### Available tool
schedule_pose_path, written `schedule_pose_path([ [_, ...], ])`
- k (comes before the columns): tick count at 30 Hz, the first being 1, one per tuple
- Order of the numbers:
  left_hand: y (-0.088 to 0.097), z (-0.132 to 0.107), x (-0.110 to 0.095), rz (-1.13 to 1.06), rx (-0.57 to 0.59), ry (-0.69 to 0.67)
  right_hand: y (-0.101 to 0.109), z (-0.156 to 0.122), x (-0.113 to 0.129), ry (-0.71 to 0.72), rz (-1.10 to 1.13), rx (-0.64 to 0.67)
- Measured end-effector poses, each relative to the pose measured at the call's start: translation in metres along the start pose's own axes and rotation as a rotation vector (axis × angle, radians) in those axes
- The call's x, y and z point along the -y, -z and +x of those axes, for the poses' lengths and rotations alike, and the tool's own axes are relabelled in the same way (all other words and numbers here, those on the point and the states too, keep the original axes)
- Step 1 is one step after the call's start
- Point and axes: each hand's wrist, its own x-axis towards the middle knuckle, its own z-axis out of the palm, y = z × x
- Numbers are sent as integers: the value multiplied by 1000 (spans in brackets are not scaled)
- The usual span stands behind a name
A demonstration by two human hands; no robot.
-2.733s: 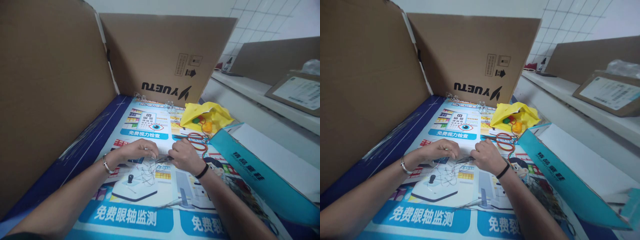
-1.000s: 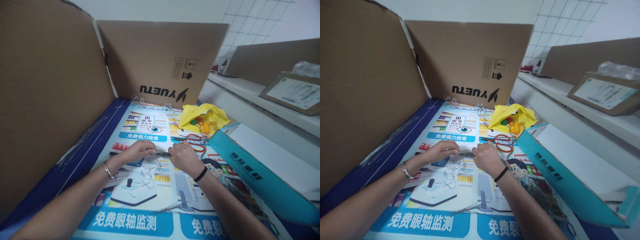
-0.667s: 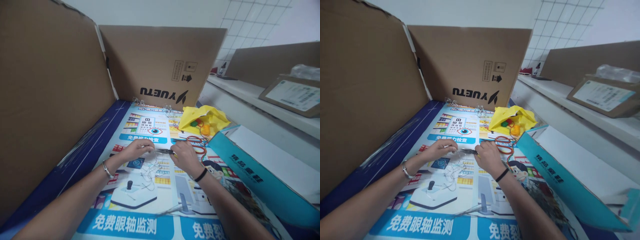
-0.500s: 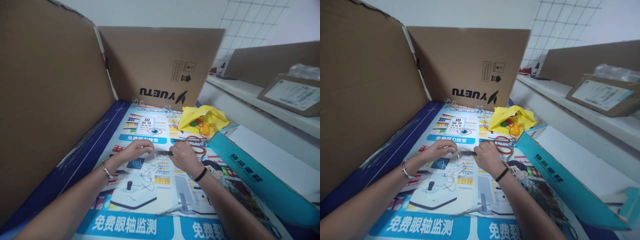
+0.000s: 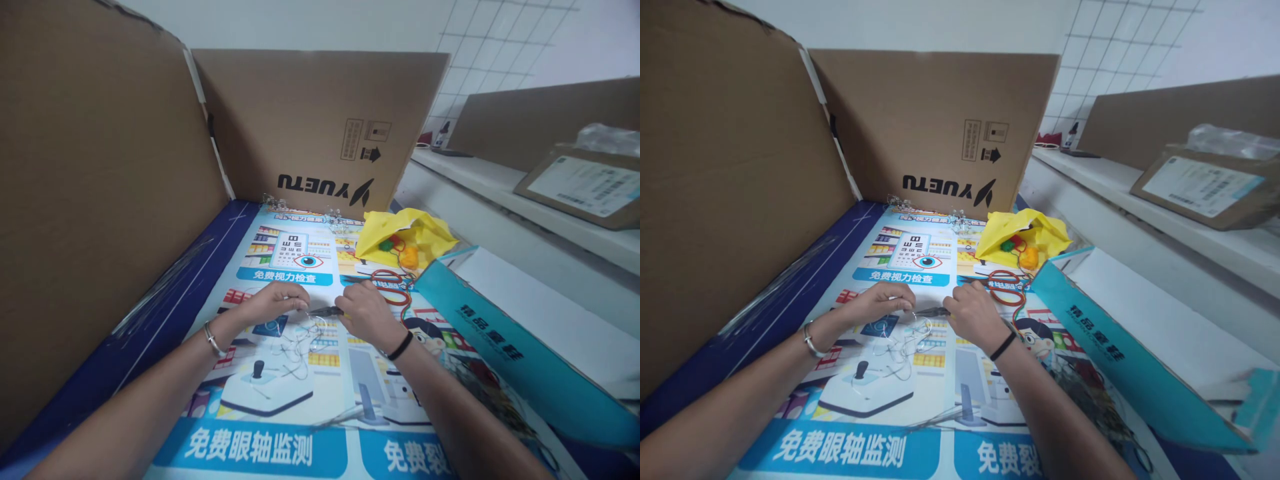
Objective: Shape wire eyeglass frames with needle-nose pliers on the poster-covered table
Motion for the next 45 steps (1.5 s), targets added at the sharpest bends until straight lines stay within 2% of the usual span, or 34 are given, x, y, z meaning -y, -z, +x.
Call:
schedule_pose_path([
  [4, 0, 0, -2, 22, 5, -2, 0, 1, 2, -10, -20, -5],
  [7, 3, 0, -3, 86, -34, -12, -3, 1, 3, -67, -33, -22],
  [11, 15, -2, -1, 205, -227, -27, -7, 0, 4, -203, -36, -16],
  [15, 29, -3, 6, 277, -395, -23, -7, 1, 6, -268, -12, 68],
  [20, 26, -2, 23, 289, -537, 37, 3, 4, 16, -183, 21, 234],
  [25, 15, -2, 31, 270, -629, 59, 14, 6, 26, -100, 25, 305],
  [29, 9, -3, 28, 255, -645, 63, 19, 5, 29, -72, 2, 298],
  [36, 1, -1, 30, 240, -600, 54, 21, 5, 32, -26, -23, 296],
  [45, -3, 0, 30, 258, -561, 19, 25, 5, 17, -46, -11, 311],
])
